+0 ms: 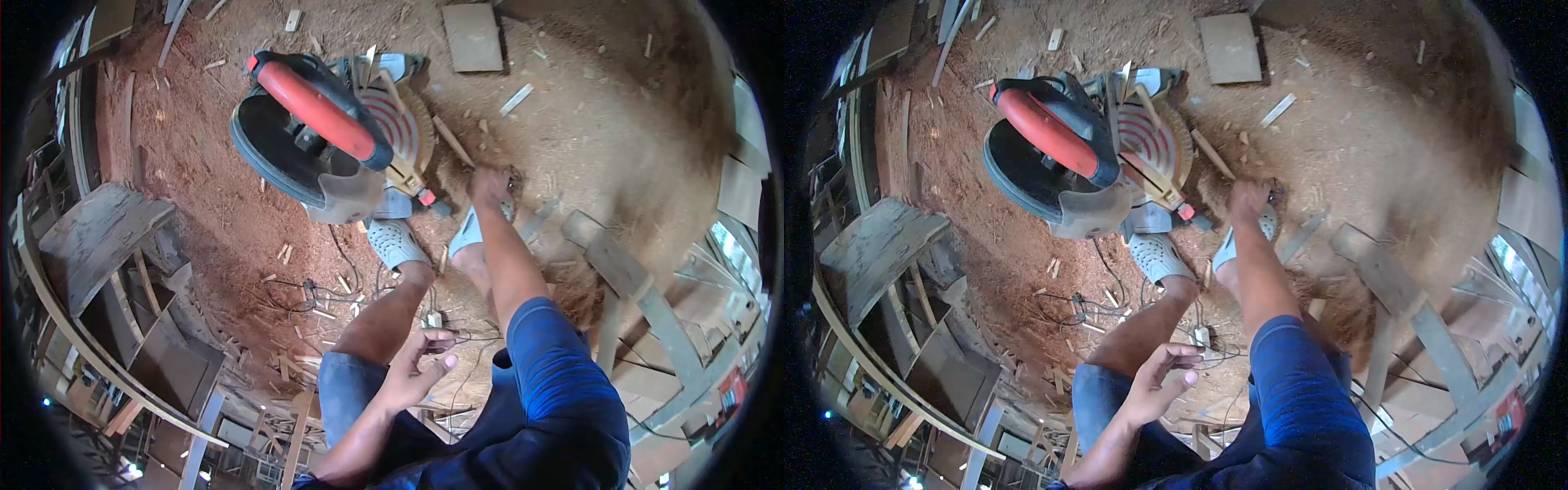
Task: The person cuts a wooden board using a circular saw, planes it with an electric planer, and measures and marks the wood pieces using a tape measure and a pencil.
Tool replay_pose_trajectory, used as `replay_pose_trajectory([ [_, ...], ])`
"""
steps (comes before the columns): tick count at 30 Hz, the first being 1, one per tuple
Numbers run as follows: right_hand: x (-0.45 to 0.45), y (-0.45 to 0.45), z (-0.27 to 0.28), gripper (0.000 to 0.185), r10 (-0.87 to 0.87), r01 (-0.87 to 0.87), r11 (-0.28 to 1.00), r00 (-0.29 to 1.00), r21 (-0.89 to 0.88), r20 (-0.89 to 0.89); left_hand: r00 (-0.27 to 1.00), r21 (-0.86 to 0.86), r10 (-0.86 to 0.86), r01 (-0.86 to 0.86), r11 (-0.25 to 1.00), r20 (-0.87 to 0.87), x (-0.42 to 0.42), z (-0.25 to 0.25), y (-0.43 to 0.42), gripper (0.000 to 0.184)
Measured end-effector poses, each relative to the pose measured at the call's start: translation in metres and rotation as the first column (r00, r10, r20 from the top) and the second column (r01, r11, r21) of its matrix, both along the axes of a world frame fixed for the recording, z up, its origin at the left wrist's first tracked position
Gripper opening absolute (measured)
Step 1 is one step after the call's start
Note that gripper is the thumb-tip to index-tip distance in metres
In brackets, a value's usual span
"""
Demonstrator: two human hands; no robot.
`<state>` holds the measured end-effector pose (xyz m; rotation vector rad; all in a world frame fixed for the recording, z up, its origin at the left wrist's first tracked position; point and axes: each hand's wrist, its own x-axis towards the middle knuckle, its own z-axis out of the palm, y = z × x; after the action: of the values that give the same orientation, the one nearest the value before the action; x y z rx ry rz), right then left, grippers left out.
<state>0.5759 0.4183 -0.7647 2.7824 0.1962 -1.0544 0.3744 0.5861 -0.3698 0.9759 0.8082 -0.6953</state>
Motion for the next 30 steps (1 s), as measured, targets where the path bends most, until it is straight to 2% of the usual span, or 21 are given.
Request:
replay_pose_trajectory([
  [3, -0.014, -0.012, -0.037, 0.020, -0.040, 0.041, 0.999, 0.996, -0.007, 0.085, 0.998, 0.008, -0.060, 0.060, 0.998, 0.030, 0.000, 0.001, 0.009, 0.041],
  [5, -0.018, -0.027, -0.046, 0.020, 0.072, -0.092, 0.994, 0.949, 0.051, 0.307, 0.999, -0.035, -0.005, 0.006, 0.999, 0.041, -0.002, 0.000, 0.008, 0.041],
  [7, -0.005, -0.007, -0.018, 0.020, 0.002, -0.021, 0.995, 0.983, 0.102, 0.184, 0.998, -0.089, 0.052, -0.049, 0.995, 0.034, 0.001, -0.003, 0.011, 0.036],
  [8, 0.003, -0.001, 0.008, 0.021, -0.103, 0.109, 0.990, 0.992, 0.091, -0.070, 0.996, -0.082, 0.080, -0.077, 0.994, 0.027, -0.002, -0.007, 0.015, 0.035],
  [10, -0.003, 0.006, 0.061, 0.025, -0.288, 0.259, 0.912, 0.957, 0.319, 0.046, 0.989, -0.109, 0.146, -0.143, 0.984, 0.020, -0.005, -0.014, 0.009, 0.033],
  [11, -0.002, 0.002, 0.075, 0.027, -0.372, 0.385, 0.842, 0.922, 0.377, -0.110, 0.990, -0.066, 0.142, -0.140, 0.988, 0.024, -0.004, -0.013, 0.007, 0.030],
  [12, 0.006, 0.003, 0.111, 0.027, -0.416, 0.478, 0.762, 0.878, 0.437, -0.235, 0.992, -0.034, 0.116, -0.114, 0.993, 0.044, -0.006, -0.015, 0.008, 0.028],
  [13, 0.015, 0.006, 0.154, 0.027, -0.450, 0.576, 0.669, 0.817, 0.470, -0.360, 0.991, -0.020, 0.129, -0.129, 0.991, 0.043, -0.010, -0.019, 0.005, 0.028],
  [14, 0.029, 0.013, 0.230, 0.026, -0.449, 0.636, 0.574, 0.772, 0.517, -0.450, 0.989, -0.004, 0.141, -0.141, 0.990, 0.045, -0.015, -0.019, 0.003, 0.028],
  [16, 0.013, -0.010, 0.258, 0.024, -0.455, 0.686, 0.529, 0.726, 0.499, -0.516, 0.991, 0.045, 0.110, -0.114, 0.992, 0.080, -0.015, -0.009, 0.004, 0.031],
  [17, 0.013, -0.015, 0.305, 0.024, -0.413, 0.564, 0.561, 0.825, 0.606, -0.385, 0.991, 0.067, 0.096, -0.102, 0.993, 0.096, -0.008, 0.005, 0.001, 0.033],
  [18, 0.014, -0.019, 0.361, 0.023, -0.366, 0.423, 0.588, 0.899, 0.690, -0.239, 0.979, 0.070, 0.128, -0.141, 0.988, 0.160, 0.005, 0.024, -0.002, 0.035],
  [20, 0.013, -0.030, 0.457, 0.022, -0.405, 0.530, 0.499, 0.842, 0.685, -0.357, 0.937, 0.073, 0.197, -0.227, 0.971, 0.289, 0.039, 0.067, -0.004, 0.038],
  [21, 0.006, -0.032, 0.504, 0.021, -0.453, 0.599, 0.416, 0.789, 0.684, -0.415, 0.933, 0.114, 0.181, -0.226, 0.967, 0.312, 0.065, 0.100, 0.000, 0.044],
  [22, 0.001, -0.033, 0.550, 0.021, -0.487, 0.659, 0.327, 0.732, 0.677, -0.477, 0.889, 0.186, 0.175, -0.274, 0.943, 0.423, 0.100, 0.146, 0.003, 0.044],
  [24, -0.001, -0.031, 0.640, 0.019, -0.363, 0.379, 0.380, 0.900, 0.844, -0.241, 0.790, 0.139, 0.257, -0.393, 0.909, 0.556, 0.159, 0.235, 0.009, 0.045],
  [25, -0.004, -0.029, 0.683, 0.020, -0.296, 0.225, 0.389, 0.949, 0.893, -0.110, 0.787, 0.100, 0.268, -0.383, 0.918, 0.555, 0.179, 0.276, 0.013, 0.045],
  [27, -0.014, -0.021, 0.759, 0.021, -0.261, 0.147, 0.337, 0.964, 0.930, -0.058, 0.780, 0.018, 0.281, -0.350, 0.936, 0.559, 0.204, 0.353, 0.021, 0.046],
  [29, -0.019, -0.017, 0.819, 0.022, -0.208, 0.020, 0.298, 0.977, 0.954, 0.045, 0.757, -0.112, 0.234, -0.210, 0.971, 0.610, 0.206, 0.417, 0.030, 0.045],
  [30, -0.021, -0.019, 0.854, 0.025, -0.264, 0.174, 0.285, 0.960, 0.943, -0.097, 0.746, -0.170, 0.205, -0.124, 0.978, 0.634, 0.205, 0.448, 0.036, 0.045],
])
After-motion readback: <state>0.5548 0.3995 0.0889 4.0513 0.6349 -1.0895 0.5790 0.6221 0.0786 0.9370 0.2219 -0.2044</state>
